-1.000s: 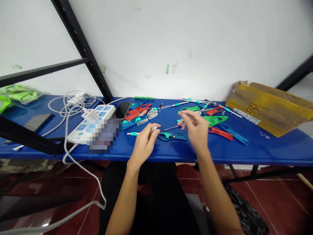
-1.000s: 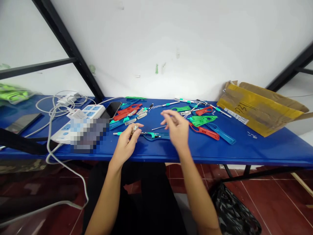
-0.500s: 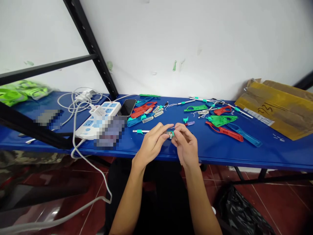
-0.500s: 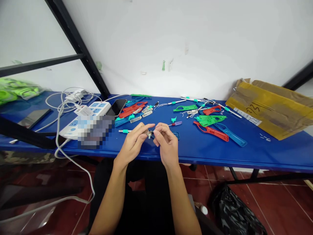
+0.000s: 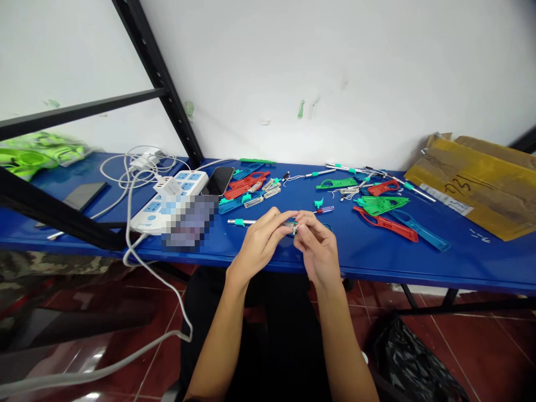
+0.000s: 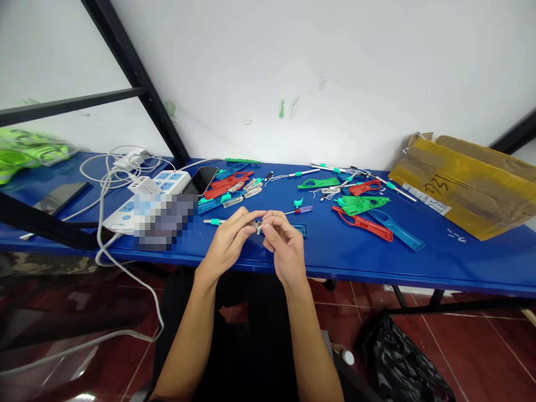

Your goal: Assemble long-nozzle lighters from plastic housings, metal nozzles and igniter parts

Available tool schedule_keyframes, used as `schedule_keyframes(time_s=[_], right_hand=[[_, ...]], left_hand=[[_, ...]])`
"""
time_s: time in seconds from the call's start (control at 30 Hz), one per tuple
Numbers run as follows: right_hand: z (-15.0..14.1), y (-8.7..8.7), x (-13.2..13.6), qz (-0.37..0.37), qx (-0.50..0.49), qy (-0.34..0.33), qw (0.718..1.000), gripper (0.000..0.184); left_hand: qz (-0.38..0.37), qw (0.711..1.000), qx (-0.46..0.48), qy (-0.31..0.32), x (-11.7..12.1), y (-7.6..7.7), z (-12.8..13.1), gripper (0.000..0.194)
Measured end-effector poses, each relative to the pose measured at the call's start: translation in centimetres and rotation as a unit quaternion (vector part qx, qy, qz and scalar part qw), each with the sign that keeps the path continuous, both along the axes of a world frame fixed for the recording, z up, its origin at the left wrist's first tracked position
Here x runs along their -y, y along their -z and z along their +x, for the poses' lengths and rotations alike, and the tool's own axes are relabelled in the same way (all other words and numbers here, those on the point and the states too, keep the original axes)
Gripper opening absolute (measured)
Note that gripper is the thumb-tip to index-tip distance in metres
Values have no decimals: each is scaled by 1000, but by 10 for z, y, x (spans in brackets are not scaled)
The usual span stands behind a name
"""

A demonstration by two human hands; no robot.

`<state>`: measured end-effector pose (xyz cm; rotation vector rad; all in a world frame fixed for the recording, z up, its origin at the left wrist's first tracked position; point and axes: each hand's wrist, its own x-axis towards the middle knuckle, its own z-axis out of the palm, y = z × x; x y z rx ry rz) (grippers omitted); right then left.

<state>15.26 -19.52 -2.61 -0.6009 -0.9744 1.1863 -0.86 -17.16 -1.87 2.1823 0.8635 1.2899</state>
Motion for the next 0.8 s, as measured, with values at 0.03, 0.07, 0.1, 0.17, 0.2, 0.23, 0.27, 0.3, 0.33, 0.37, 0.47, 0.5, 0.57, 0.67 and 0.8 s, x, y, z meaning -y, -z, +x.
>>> schedule_keyframes(time_s=[0.03,0.07,0.1,0.17,0.2,0.23,0.27,0.3,0.33,0.37,0.47,0.5,0.57,0.67,0.8], right_hand=[[0,-1,0,-2,-1,-2,1000,12],[0,-1,0,-4,-2,-4,1000,12],[0,-2,0,-7,-3,-5,1000,13],[1,-3,1,-12,-2,-5,1000,15],[1,-4,1,-14,-1,-4,1000,15],[1,-4,1,-15,0,-3,1000,16],[0,-4,1,-16,0,-3,1000,16],[0,-5,1,-16,0,-3,1000,17],[0,-5,1,-17,1,-4,1000,18],[0,-5,1,-19,3,-5,1000,19],[0,-6,2,-26,15,-3,1000,24],[1,-6,2,-29,20,-3,999,26],[1,-6,2,-36,30,-5,999,29],[1,-6,3,-41,40,-11,998,32],[3,-6,4,-32,50,-22,998,27]], left_hand=[[1,1000,0,-1,0,0,0,39],[3,1000,0,-1,0,0,0,39],[6,1000,1,-3,0,0,0,39],[11,1000,-1,-4,0,0,1,39],[12,1000,-2,-4,0,0,0,39],[13,1000,-3,-4,-1,0,0,39],[15,1000,-3,-3,-1,1,0,39],[16,1000,-2,-1,-2,1,0,39],[17,1000,-1,0,-2,1,0,39],[17,1000,-1,0,-2,2,0,38],[13,1000,2,3,-1,2,1,38],[11,1000,3,2,-1,2,1,37],[8,1000,5,-2,0,2,2,37],[15,1000,4,-12,0,1,2,37],[30,999,10,-10,1,2,1,36]])
